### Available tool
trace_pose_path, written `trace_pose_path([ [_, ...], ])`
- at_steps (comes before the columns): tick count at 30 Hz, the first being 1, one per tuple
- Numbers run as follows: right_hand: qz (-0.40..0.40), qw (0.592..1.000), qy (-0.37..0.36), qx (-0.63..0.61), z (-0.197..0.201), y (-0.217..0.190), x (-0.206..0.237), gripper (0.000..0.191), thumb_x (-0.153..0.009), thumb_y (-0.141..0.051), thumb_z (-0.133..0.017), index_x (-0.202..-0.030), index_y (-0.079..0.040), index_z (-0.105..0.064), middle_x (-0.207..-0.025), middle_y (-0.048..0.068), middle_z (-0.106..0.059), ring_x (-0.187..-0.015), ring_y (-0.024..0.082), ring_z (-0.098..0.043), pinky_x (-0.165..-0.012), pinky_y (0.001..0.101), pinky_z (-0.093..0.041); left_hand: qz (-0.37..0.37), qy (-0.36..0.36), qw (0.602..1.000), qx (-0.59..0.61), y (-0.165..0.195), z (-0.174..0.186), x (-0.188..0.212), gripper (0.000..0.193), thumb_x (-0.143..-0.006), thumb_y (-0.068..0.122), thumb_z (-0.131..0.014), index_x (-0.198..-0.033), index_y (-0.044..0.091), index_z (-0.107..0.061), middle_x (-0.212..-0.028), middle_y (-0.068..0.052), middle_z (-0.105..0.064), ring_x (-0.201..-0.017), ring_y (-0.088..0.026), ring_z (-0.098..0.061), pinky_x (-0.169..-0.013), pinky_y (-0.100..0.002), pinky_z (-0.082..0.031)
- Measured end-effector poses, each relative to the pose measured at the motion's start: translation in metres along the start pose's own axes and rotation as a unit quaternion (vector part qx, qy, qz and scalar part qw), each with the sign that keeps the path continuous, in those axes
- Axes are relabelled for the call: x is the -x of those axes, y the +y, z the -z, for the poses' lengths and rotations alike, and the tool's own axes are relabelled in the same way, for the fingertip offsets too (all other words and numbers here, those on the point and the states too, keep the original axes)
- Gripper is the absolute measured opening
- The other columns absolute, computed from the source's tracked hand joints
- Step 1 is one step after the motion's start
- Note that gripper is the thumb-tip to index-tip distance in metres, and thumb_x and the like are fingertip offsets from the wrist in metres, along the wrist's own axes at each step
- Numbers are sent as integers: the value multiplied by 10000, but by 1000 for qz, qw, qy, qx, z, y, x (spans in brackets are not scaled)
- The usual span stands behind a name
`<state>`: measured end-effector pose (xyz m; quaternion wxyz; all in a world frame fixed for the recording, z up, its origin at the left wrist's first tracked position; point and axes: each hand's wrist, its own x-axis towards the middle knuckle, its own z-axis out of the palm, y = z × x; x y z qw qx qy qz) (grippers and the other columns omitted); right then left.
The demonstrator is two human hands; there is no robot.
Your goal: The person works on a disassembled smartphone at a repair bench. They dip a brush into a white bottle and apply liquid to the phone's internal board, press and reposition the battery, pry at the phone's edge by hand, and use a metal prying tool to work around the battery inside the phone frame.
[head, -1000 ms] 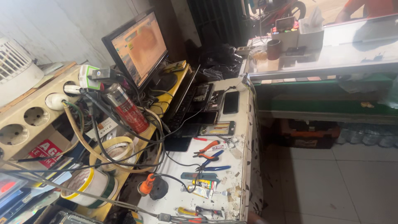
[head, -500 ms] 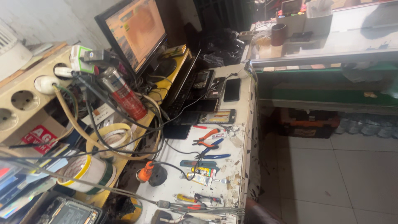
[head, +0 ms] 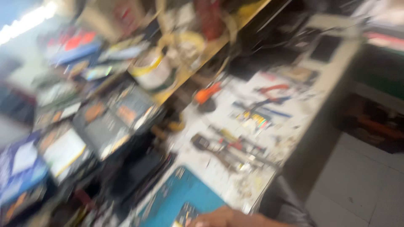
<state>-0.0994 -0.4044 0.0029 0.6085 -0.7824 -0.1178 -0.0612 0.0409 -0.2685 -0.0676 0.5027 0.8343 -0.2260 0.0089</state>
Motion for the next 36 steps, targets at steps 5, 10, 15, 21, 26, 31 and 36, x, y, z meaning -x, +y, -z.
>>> trace_pose_path([
  [5, -183, 827, 114, -520, -14, 10, 13, 406, -879, -140, -584, -1208, 9, -767, -1214, 223, -742, -1058, 280, -700, -938, 349, -584, -21, 79, 992, 98, 15, 41, 68, 311, -750, 21, -888, -961, 17, -660, -902, -103, -779, -854, -177, -764, -814, -294, -626],
  [10, 95, 944, 239, 207, -15, 6, 14, 715, -787, -11, -830, -1290, -275, -396, -1048, 191, -780, -854, 265, -782, -696, 358, -692, -10, 9, 982, 187, 58, 67, 83, 247, -876, 33, -843, -1048, 12, -667, -968, -96, -808, -865, -163, -763, -806, -304, -607],
  [15, 139, 954, 246, 102, -10, 0, 2, 826, -874, 51, -724, -1386, -241, -146, -1148, 293, -677, -955, 350, -760, -810, 434, -658, -129, -14, 989, 71, 80, 84, 65, 476, -802, 153, -886, -1185, 36, -628, -1167, -114, -731, -1120, -249, -706, -976, -390, -585],
  [21, 192, 926, 276, 172, 15, 7, 3, 806, -916, 102, -715, -1442, -113, -143, -1421, 306, -351, -997, 403, -731, -789, 457, -657, -186, -89, 961, -187, 60, 91, 60, 633, -811, 440, -787, -1269, 38, -613, -1417, -239, -514, -1333, -397, -481, -1154, -669, -292],
  [26, 173, 930, 255, 200, 18, 13, 7, 767, -932, 81, -678, -1431, -65, -115, -1379, 326, -336, -952, 397, -727, -791, 456, -645, -164, -124, 954, -219, 52, 90, 60, 581, -910, 468, -718, -1321, 69, -619, -1419, -196, -523, -1350, -366, -495, -1205, -677, -267],
  [31, 175, 940, 233, 175, 10, 14, 10, 688, -1026, 58, -649, -1449, -121, -136, -1133, 255, -638, -924, 360, -746, -819, 445, -652, -174, -132, 951, -219, 53, 95, 61, 506, -921, 424, -731, -1314, 112, -666, -1443, -195, -503, -1377, -361, -475, -1209, -679, -262],
  [36, 163, 934, 253, 193, 8, 20, 12, 711, -1008, 16, -679, -1444, -107, -131, -1111, 344, -614, -897, 354, -752, -775, 431, -657, -213, -137, 943, -214, 56, 84, 69, 345, -915, 316, -761, -1237, 196, -730, -1513, -171, -466, -1450, -341, -429, -1222, -728, -217],
])
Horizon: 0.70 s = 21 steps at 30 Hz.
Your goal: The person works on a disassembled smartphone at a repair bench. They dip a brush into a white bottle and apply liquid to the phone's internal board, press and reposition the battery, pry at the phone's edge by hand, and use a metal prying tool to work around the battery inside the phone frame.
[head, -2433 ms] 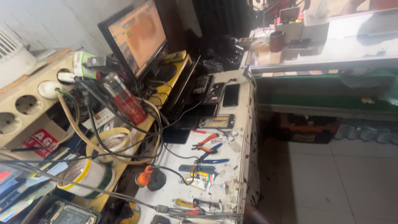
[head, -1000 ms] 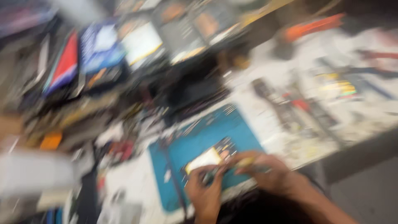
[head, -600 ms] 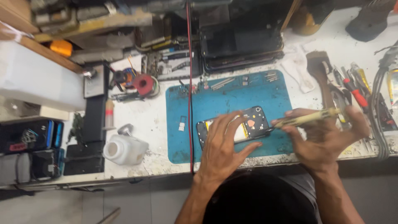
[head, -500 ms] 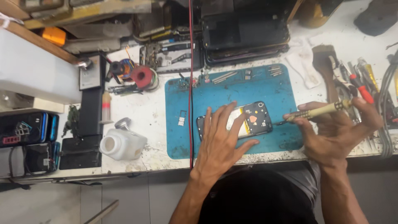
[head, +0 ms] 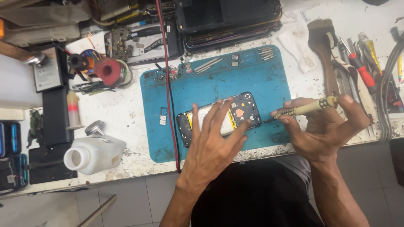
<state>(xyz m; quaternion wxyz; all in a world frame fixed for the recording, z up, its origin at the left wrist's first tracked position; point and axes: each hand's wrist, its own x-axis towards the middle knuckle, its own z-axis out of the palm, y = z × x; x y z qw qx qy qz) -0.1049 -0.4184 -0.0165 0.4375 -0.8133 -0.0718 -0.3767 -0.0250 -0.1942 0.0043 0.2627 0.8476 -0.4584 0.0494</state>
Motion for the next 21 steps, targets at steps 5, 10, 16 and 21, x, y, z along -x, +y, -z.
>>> trace_pose_path([
  [5, 2, 1000, -23, -5, 1, 3, 4, 715, -1003, 4, -686, -1442, -111, -133, -996, 297, -670, -838, 347, -769, -750, 424, -659, 1, -2, 1000, 9, 2, -9, 2, 323, -927, 327, -771, -1226, 207, -738, -1539, -155, -450, -1456, -327, -412, -1222, -759, -209],
  [10, 20, 999, -32, 22, 0, 5, 5, 749, -1015, -39, -715, -1477, -130, -134, -981, 267, -697, -833, 329, -773, -738, 377, -647, 9, -5, 1000, 10, 0, -10, 4, 318, -935, 334, -769, -1231, 222, -742, -1530, -155, -453, -1462, -331, -404, -1217, -777, -197],
  [16, 29, 998, -39, 43, 0, 5, 8, 720, -1025, -31, -714, -1456, -141, -147, -991, 248, -703, -834, 311, -778, -732, 357, -645, 13, -8, 1000, 6, -1, -11, 5, 321, -931, 340, -770, -1231, 229, -741, -1536, -156, -455, -1462, -328, -404, -1217, -779, -199],
  [21, 56, 995, -37, 68, 0, 8, 9, 702, -993, -36, -740, -1418, -114, -186, -985, 270, -692, -843, 306, -777, -712, 356, -639, 16, -11, 1000, 14, 0, -12, 5, 320, -934, 343, -771, -1231, 228, -738, -1531, -153, -462, -1466, -325, -402, -1227, -767, -207],
])
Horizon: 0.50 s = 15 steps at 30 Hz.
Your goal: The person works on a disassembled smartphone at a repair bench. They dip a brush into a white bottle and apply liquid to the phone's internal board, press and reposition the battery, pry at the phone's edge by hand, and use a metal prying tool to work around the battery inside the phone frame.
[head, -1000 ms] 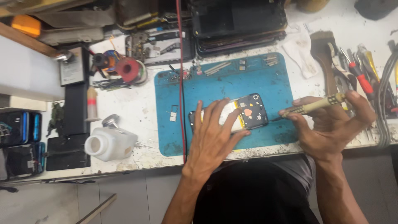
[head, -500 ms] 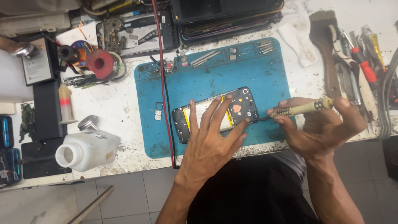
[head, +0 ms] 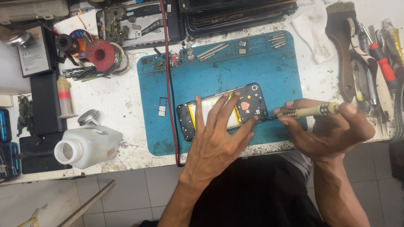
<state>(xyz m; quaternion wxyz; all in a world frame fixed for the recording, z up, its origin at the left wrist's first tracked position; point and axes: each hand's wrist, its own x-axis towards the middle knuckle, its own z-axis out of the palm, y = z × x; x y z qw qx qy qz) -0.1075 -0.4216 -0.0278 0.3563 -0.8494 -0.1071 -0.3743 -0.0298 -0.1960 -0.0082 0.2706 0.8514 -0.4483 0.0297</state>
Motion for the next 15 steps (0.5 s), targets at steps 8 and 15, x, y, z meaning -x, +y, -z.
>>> trace_pose_path([
  [8, 118, 983, -118, -72, 5, 2, -23, 813, -910, -98, -760, -1549, -192, -267, -989, 165, -719, -871, 289, -764, -728, 369, -668, -2, 9, 1000, 9, 0, 4, 1, 327, -916, 321, -783, -1220, 209, -738, -1510, -166, -487, -1453, -356, -429, -1249, -726, -222],
  [15, 47, 984, -144, -93, 18, 8, -36, 749, -944, -8, -713, -1546, -252, -339, -1097, 196, -715, -952, 269, -752, -761, 300, -664, 14, 79, 994, 74, -12, 22, -4, 297, -992, 155, -712, -1268, 50, -683, -1498, -220, -510, -1411, -390, -550, -1261, -597, -412],
])
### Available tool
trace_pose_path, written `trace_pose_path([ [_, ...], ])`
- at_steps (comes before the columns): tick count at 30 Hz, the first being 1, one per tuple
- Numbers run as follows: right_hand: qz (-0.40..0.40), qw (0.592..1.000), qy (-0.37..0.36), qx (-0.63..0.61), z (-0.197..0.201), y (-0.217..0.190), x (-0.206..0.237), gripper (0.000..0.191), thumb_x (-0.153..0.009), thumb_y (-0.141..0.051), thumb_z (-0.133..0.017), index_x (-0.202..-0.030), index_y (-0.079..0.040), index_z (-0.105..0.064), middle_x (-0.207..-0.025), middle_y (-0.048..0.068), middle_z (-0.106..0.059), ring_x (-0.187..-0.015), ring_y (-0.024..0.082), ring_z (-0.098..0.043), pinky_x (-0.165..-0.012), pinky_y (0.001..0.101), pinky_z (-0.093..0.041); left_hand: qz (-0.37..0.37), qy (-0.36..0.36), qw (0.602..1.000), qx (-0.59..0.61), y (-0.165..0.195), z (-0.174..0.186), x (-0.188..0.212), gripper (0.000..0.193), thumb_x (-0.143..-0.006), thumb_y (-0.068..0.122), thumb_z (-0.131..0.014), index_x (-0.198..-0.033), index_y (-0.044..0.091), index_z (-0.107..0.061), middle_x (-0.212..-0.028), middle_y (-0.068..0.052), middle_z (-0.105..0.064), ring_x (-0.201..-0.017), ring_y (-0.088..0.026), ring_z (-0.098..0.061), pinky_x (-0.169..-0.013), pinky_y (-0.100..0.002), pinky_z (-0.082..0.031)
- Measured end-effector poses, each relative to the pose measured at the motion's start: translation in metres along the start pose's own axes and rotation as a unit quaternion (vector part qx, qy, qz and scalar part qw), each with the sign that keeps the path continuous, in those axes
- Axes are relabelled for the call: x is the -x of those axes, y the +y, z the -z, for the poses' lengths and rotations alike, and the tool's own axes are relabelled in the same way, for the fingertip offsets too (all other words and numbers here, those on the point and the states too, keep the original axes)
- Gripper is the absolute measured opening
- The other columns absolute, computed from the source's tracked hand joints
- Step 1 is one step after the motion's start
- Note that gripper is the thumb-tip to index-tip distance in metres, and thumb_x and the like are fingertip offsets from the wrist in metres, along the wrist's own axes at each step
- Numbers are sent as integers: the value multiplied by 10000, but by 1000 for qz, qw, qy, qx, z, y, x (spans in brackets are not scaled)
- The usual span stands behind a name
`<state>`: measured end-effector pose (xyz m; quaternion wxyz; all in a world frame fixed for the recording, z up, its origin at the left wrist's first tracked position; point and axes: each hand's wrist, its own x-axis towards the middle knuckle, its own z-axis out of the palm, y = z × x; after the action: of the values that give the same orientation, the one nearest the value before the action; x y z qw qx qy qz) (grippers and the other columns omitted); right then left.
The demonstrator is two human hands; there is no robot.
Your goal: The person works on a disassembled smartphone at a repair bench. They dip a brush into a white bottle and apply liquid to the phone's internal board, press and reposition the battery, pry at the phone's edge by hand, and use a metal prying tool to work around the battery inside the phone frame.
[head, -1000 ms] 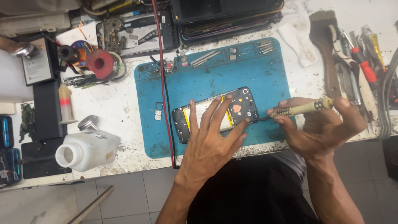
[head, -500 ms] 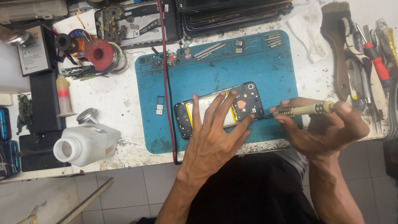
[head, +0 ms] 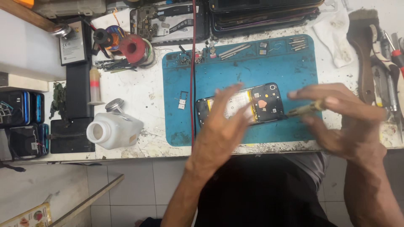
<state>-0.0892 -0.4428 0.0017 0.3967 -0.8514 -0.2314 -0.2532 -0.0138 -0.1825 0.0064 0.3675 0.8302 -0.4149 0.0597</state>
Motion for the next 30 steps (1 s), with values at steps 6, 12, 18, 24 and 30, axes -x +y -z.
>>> trace_pose_path([
  [6, 30, 998, 12, 56, 8, -3, -8, 900, -755, -203, -911, -1489, -245, -392, -934, 55, -739, -910, 137, -692, -740, 377, -504, 163, 61, 982, -66, -27, 23, -20, 295, -961, 94, -734, -1225, -26, -685, -1108, -158, -642, -1040, -315, -639, -906, -442, -544],
  [12, -14, 999, 31, 26, 2, -5, -9, 878, -827, -169, -931, -1504, -330, -396, -972, -67, -695, -870, 79, -670, -756, 227, -541, 164, 62, 980, -97, -33, 20, -34, 226, -889, 95, -773, -1085, -15, -752, -980, -122, -664, -925, -291, -637, -834, -427, -530],
  [18, 12, 998, -9, -55, 1, -5, -9, 773, -894, -12, -723, -1527, -275, -366, -1024, 16, -725, -938, 132, -683, -884, 332, -527, 174, 74, 979, -76, -39, 19, -38, 97, -873, 83, -774, -957, 36, -781, -935, -85, -671, -888, -264, -641, -802, -412, -533],
  [24, 7, 999, 3, 49, 2, -8, -11, 842, -752, -239, -789, -1478, -239, -364, -1057, 53, -712, -928, 204, -673, -921, 404, -474, 144, 56, 984, -92, -41, 22, -37, 99, -886, 87, -750, -960, 23, -762, -948, -90, -678, -876, -280, -627, -767, -423, -525],
  [30, -96, 989, 40, 108, 4, -6, -6, 851, -682, -308, -935, -1389, -294, -461, -912, -6, -677, -822, 156, -657, -673, 240, -488, 155, 103, 982, -24, -46, 26, -33, 115, -973, -1, -650, -1060, -25, -720, -1035, -120, -692, -965, -303, -684, -850, -407, -547],
])
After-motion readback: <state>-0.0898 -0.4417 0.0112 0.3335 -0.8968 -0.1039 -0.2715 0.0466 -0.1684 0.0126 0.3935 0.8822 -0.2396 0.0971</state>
